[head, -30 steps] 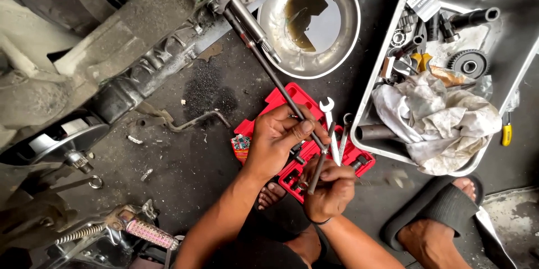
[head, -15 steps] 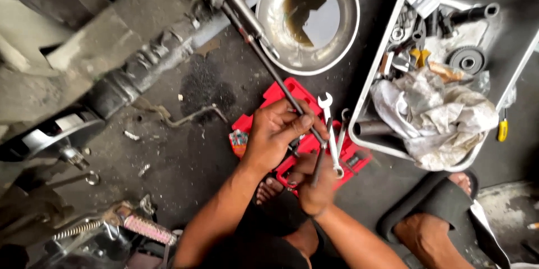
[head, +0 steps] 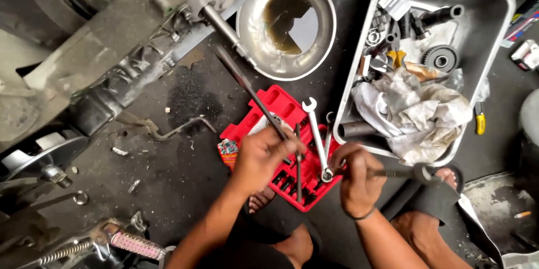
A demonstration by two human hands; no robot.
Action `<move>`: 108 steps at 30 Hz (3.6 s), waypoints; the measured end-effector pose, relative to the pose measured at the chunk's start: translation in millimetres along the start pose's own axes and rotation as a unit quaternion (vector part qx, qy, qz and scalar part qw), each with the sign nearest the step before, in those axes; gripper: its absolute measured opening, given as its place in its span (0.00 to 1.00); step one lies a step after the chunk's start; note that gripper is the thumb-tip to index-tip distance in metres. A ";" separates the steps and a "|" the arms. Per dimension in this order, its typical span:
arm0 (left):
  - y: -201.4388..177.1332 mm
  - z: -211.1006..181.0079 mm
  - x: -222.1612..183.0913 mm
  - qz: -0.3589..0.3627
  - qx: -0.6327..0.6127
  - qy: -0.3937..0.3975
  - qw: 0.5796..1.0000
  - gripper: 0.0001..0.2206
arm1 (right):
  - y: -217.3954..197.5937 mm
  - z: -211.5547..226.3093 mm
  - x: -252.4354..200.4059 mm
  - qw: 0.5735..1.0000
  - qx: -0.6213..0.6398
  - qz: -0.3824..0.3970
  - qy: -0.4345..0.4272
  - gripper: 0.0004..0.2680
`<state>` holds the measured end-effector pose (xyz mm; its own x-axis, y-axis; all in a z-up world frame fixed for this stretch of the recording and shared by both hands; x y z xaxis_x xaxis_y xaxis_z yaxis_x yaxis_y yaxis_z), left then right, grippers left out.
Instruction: Finalizing the installation of a motorcycle casing by tightening bolts and cleaning components with a cloth.
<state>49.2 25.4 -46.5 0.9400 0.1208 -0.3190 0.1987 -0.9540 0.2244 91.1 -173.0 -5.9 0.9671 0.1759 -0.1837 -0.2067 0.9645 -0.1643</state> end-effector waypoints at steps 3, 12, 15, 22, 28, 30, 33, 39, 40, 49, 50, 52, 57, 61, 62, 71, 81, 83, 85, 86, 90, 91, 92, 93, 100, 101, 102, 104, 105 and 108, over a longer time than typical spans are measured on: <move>50.0 20.1 -22.0 0.083 0.069 -0.059 0.992 0.03 | -3.3 -5.1 10.0 0.988 0.101 0.098 -0.059 0.15; 25.8 -38.7 13.0 0.097 0.145 0.167 0.970 0.14 | -135.8 -34.3 47.7 0.954 -0.219 -0.151 0.136 0.18; -62.7 -149.0 29.2 -0.233 0.472 0.418 0.740 0.10 | -181.0 -51.5 112.2 0.914 -0.395 -0.090 0.012 0.16; -111.6 -142.0 73.2 -0.344 0.468 0.469 0.665 0.09 | -182.3 -151.0 204.5 0.792 -0.604 -0.023 0.087 0.13; -109.0 -142.2 70.8 -0.373 0.394 0.480 0.690 0.09 | -140.1 -120.3 209.2 0.752 -0.611 0.040 0.246 0.15; -116.6 -134.5 73.4 -0.397 0.353 0.450 0.719 0.09 | -131.0 -113.5 206.4 0.680 -0.664 0.071 0.303 0.28; -115.3 -131.5 71.3 -0.444 0.359 0.477 0.668 0.07 | -53.0 -5.2 196.4 0.823 -0.556 0.062 -0.102 0.22; -110.0 -125.9 67.3 -0.455 0.365 0.485 0.652 0.09 | 127.8 160.2 160.0 0.926 -0.230 0.041 -0.298 0.24; -112.5 -129.6 67.5 -0.457 0.365 0.485 0.650 0.09 | 139.1 146.8 170.9 0.925 -0.230 0.042 -0.300 0.24; -109.5 -135.0 66.3 -0.429 0.363 0.505 0.655 0.10 | 151.7 138.0 172.9 0.939 -0.203 -0.093 -0.261 0.24; -110.8 -136.1 67.2 -0.436 0.365 0.490 0.661 0.08 | 162.7 120.9 181.0 0.953 -0.212 -0.041 -0.211 0.16; -112.4 -132.4 67.6 -0.439 0.367 0.472 0.671 0.07 | 175.1 105.2 184.0 0.963 -0.221 0.011 -0.155 0.09; -126.0 -102.0 78.0 -0.418 0.350 0.482 0.686 0.15 | 202.2 101.4 187.3 0.933 -0.333 0.100 -0.091 0.15; -120.4 -109.0 80.3 -0.423 0.394 0.486 0.656 0.17 | 205.3 93.0 194.0 0.925 -0.354 0.107 -0.087 0.16; -115.6 -118.8 75.8 -0.438 0.403 0.500 0.629 0.16 | 207.0 93.5 193.8 0.925 -0.345 0.120 -0.105 0.17; -102.8 -134.2 70.1 -0.480 0.402 0.545 0.558 0.17 | 206.2 98.2 182.5 0.941 -0.247 0.121 -0.198 0.18; -105.2 -132.7 76.6 -0.477 0.418 0.538 0.555 0.20 | 205.4 99.7 178.5 0.943 -0.239 0.080 -0.217 0.20; -105.9 -130.6 77.0 -0.477 0.418 0.535 0.558 0.20 | 204.8 100.2 177.5 0.945 -0.235 0.082 -0.211 0.20; -107.1 -131.3 78.3 -0.478 0.420 0.530 0.560 0.20 | 205.4 100.1 177.9 0.947 -0.231 0.085 -0.206 0.20; -106.8 -132.9 77.9 -0.478 0.421 0.533 0.557 0.20 | 205.3 99.4 178.2 0.948 -0.231 0.083 -0.202 0.20; -105.1 -139.7 76.3 -0.469 0.430 0.540 0.550 0.19 | 205.4 96.6 178.8 0.950 -0.231 0.077 -0.194 0.21; -104.8 -138.5 76.3 -0.469 0.430 0.540 0.551 0.19 | 205.7 96.9 178.7 0.950 -0.232 0.077 -0.193 0.21; -105.7 -137.0 76.5 -0.474 0.428 0.534 0.554 0.19 | 206.0 96.6 178.8 0.951 -0.232 0.078 -0.189 0.20; -106.2 -135.5 76.7 -0.479 0.427 0.528 0.557 0.20 | 205.9 96.3 178.9 0.952 -0.233 0.079 -0.184 0.20; -105.8 -136.7 76.3 -0.481 0.428 0.528 0.553 0.19 | 206.9 96.5 178.8 0.952 -0.235 0.080 -0.180 0.20; -105.6 -137.2 76.5 -0.479 0.425 0.528 0.558 0.20 | 207.0 95.1 179.5 0.951 -0.243 0.077 -0.176 0.20; -105.2 -137.6 76.7 -0.476 0.422 0.528 0.562 0.22 | 206.9 93.7 180.1 0.950 -0.250 0.075 -0.171 0.20; -104.6 -141.8 76.9 -0.476 0.426 0.530 0.558 0.22 | 208.1 94.0 182.2 0.950 -0.249 0.070 -0.177 0.20; -102.5 -143.5 76.2 -0.473 0.429 0.531 0.557 0.22 | 206.7 94.4 181.6 0.949 -0.249 0.064 -0.181 0.20; -100.5 -142.6 74.4 -0.478 0.412 0.531 0.566 0.19 | 206.7 93.8 182.9 0.953 -0.233 0.085 -0.171 0.19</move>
<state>138.7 169.4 38.5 0.2363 0.3697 0.8986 0.9713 -0.0651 -0.2286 239.1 77.1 17.5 0.8892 0.4524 0.0685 -0.3302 0.7381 -0.5884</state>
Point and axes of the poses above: each hand's wrist, its own x-axis towards the middle knuckle, its own y-axis out of the palm, z = x × y, the point moved 9 cm from there along x, towards the middle knuckle, and after that the axes turned 8 degrees about y, right-handed, at the moved point
